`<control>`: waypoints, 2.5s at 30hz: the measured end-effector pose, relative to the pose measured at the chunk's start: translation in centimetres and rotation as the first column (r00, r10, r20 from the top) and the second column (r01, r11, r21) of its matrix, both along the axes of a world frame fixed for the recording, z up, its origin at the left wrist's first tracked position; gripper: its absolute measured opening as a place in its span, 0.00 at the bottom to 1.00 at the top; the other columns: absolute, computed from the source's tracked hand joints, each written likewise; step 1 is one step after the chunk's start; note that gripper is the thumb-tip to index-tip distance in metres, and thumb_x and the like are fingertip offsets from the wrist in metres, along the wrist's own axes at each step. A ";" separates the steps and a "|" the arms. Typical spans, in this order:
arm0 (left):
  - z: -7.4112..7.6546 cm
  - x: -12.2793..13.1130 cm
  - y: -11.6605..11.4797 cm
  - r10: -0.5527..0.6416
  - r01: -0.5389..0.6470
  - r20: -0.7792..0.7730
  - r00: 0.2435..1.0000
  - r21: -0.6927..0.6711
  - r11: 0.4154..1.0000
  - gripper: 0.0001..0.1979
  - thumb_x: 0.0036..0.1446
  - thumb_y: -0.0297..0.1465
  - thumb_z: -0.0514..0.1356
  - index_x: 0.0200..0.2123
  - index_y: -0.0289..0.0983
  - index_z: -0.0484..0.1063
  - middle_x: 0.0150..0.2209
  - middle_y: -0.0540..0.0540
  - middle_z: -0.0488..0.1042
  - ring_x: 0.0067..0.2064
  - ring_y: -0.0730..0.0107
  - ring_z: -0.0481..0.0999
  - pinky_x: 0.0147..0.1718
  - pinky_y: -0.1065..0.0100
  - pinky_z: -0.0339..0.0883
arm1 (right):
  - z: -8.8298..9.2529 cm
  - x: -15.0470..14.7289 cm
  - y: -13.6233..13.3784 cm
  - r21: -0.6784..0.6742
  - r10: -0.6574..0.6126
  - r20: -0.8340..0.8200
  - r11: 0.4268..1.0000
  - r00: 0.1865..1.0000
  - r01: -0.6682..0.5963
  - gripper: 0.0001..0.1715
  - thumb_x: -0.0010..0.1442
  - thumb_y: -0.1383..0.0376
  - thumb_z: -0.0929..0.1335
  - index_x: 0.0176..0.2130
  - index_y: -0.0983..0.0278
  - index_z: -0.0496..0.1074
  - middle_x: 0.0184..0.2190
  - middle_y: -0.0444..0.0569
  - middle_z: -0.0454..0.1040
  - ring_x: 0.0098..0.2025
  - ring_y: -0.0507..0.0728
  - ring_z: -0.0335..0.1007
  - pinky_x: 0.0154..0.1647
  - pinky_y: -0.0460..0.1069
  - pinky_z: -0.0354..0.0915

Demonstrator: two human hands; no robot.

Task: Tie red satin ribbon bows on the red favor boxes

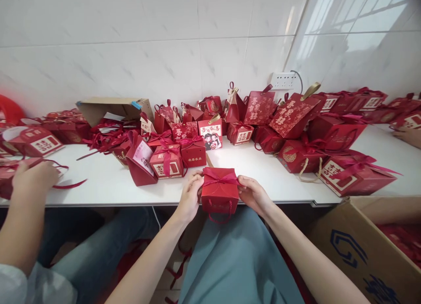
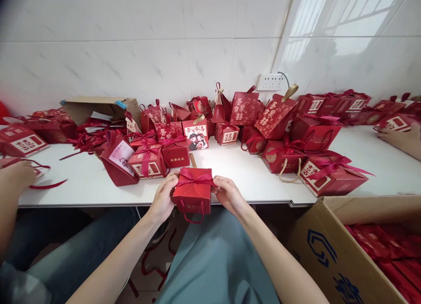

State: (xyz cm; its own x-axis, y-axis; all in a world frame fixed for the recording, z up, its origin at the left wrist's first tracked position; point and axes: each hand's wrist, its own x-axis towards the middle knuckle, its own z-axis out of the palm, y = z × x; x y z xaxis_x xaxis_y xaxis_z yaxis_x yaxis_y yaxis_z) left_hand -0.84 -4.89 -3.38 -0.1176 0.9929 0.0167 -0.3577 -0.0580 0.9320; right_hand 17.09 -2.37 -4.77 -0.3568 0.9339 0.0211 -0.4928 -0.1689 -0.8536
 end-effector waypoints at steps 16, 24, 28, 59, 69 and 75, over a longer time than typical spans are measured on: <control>-0.1 -2.8 1.1 0.255 -0.190 -0.510 0.822 0.176 0.966 0.30 0.45 0.38 0.62 0.51 0.39 0.56 0.57 0.37 0.56 0.60 0.57 0.59 0.53 0.57 0.60 | -0.2 1.4 -3.1 0.362 -0.291 0.494 0.926 0.820 0.110 0.20 0.55 0.49 0.65 0.40 0.60 0.67 0.43 0.50 0.74 0.49 0.59 0.68 0.51 0.55 0.61; 0.8 -2.9 0.5 0.230 -0.177 -0.508 0.830 0.151 0.973 0.17 0.53 0.40 0.55 0.44 0.39 0.65 0.50 0.42 0.68 0.55 0.60 0.66 0.55 0.59 0.59 | 1.7 1.9 -4.2 0.302 -0.268 0.580 0.948 0.769 0.103 0.20 0.56 0.50 0.64 0.25 0.63 0.65 0.19 0.44 0.69 0.19 0.52 0.66 0.26 0.49 0.63; 0.5 -2.9 1.3 0.168 -0.111 -0.538 0.826 0.138 0.984 0.18 0.50 0.37 0.57 0.45 0.38 0.65 0.50 0.42 0.70 0.54 0.61 0.69 0.53 0.60 0.61 | 1.0 1.6 -2.1 0.532 -0.486 0.586 0.834 0.648 0.145 0.14 0.56 0.55 0.66 0.36 0.63 0.67 0.34 0.50 0.71 0.35 0.56 0.70 0.34 0.51 0.67; 4.7 -2.7 -2.8 -0.473 0.400 -0.496 0.728 -0.254 0.881 0.15 0.52 0.40 0.56 0.20 0.37 0.63 0.19 0.50 0.70 0.21 0.75 0.64 0.23 0.72 0.56 | 0.1 0.1 -0.1 0.530 -0.331 0.529 0.848 0.781 0.000 0.54 0.47 0.56 0.73 0.62 0.57 0.41 0.62 0.59 0.47 0.64 0.63 0.49 0.62 0.62 0.52; 3.5 -6.4 -0.9 -0.320 0.227 -0.742 0.589 -0.228 0.947 0.14 0.52 0.41 0.55 0.25 0.37 0.70 0.27 0.48 0.73 0.29 0.68 0.71 0.32 0.68 0.62 | 0.3 0.7 -0.5 0.478 -0.269 0.549 0.878 0.791 -0.034 0.57 0.45 0.53 0.74 0.62 0.55 0.41 0.65 0.58 0.43 0.66 0.64 0.43 0.63 0.63 0.49; 6.0 -3.3 1.1 0.079 0.097 -0.871 0.485 0.143 0.985 0.14 0.55 0.42 0.54 0.29 0.38 0.69 0.29 0.50 0.72 0.33 0.67 0.70 0.33 0.67 0.61 | 1.4 1.6 -0.9 0.537 -0.461 0.515 0.830 0.723 0.147 0.29 0.59 0.47 0.62 0.54 0.58 0.57 0.56 0.58 0.60 0.59 0.62 0.57 0.54 0.61 0.61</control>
